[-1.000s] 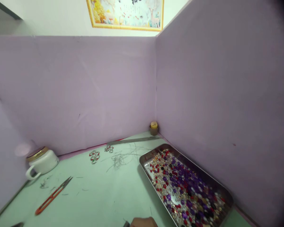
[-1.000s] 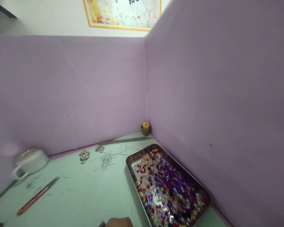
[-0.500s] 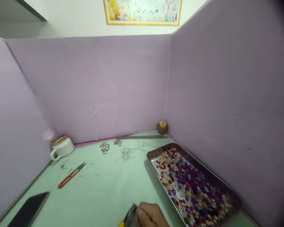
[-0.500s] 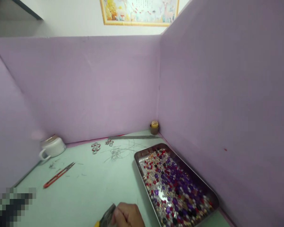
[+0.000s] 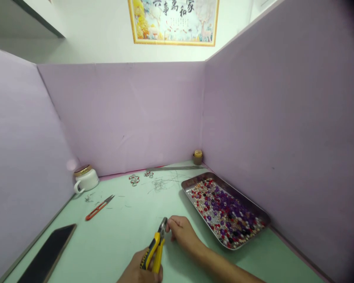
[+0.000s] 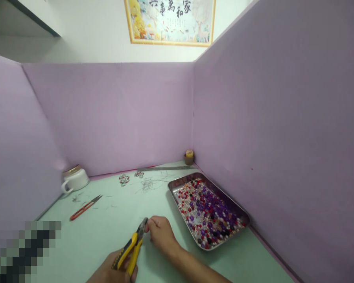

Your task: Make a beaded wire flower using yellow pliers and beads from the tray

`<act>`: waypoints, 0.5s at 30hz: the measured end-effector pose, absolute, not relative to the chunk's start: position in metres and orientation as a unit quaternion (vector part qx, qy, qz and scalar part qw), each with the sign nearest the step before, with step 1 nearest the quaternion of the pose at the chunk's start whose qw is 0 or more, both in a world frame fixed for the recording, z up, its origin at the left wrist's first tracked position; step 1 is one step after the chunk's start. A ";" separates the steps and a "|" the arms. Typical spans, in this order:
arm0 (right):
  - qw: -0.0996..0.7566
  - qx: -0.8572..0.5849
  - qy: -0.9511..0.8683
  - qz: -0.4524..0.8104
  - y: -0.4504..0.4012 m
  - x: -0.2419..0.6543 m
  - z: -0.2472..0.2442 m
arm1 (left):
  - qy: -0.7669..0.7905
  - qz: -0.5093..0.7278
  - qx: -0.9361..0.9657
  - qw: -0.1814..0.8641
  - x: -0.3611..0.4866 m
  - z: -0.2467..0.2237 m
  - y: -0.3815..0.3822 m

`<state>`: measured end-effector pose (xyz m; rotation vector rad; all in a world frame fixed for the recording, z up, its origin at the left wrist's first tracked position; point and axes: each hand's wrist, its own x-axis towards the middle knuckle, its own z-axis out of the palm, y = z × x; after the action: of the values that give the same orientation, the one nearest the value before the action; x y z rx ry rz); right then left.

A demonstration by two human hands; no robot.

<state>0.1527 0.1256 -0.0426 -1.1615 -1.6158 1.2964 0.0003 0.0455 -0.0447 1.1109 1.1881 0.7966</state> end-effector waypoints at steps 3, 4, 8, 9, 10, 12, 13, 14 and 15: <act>0.400 -0.432 -0.642 0.492 0.140 0.145 -0.039 | 0.553 0.327 0.513 0.569 0.003 -0.016 0.053; 0.412 -0.422 -0.640 0.492 0.145 0.143 -0.039 | 0.559 0.309 0.526 0.562 0.002 -0.008 0.058; 0.458 -0.395 -0.627 0.492 0.157 0.140 -0.042 | 0.544 0.288 0.544 0.570 -0.012 0.005 0.076; 0.461 -0.394 -0.628 0.488 0.159 0.140 -0.044 | 0.533 0.290 0.540 0.583 -0.015 0.003 0.080; 0.459 -0.396 -0.630 0.486 0.161 0.141 -0.046 | 0.520 0.294 0.531 0.601 -0.017 -0.002 0.084; 0.448 -0.399 -0.629 0.494 0.163 0.142 -0.049 | 0.493 0.300 0.505 0.643 -0.021 -0.015 0.092; 0.444 -0.398 -0.623 0.507 0.164 0.143 -0.051 | 0.478 0.300 0.494 0.662 -0.022 -0.023 0.095; 0.442 -0.395 -0.614 0.521 0.165 0.143 -0.052 | 0.465 0.299 0.487 0.676 -0.024 -0.030 0.098; 0.442 -0.393 -0.603 0.536 0.166 0.143 -0.053 | 0.456 0.296 0.485 0.685 -0.026 -0.036 0.101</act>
<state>0.1435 0.1657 -0.0534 -0.9742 -1.4965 1.3297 -0.0263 0.1015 -0.0363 1.0872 1.0206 0.6638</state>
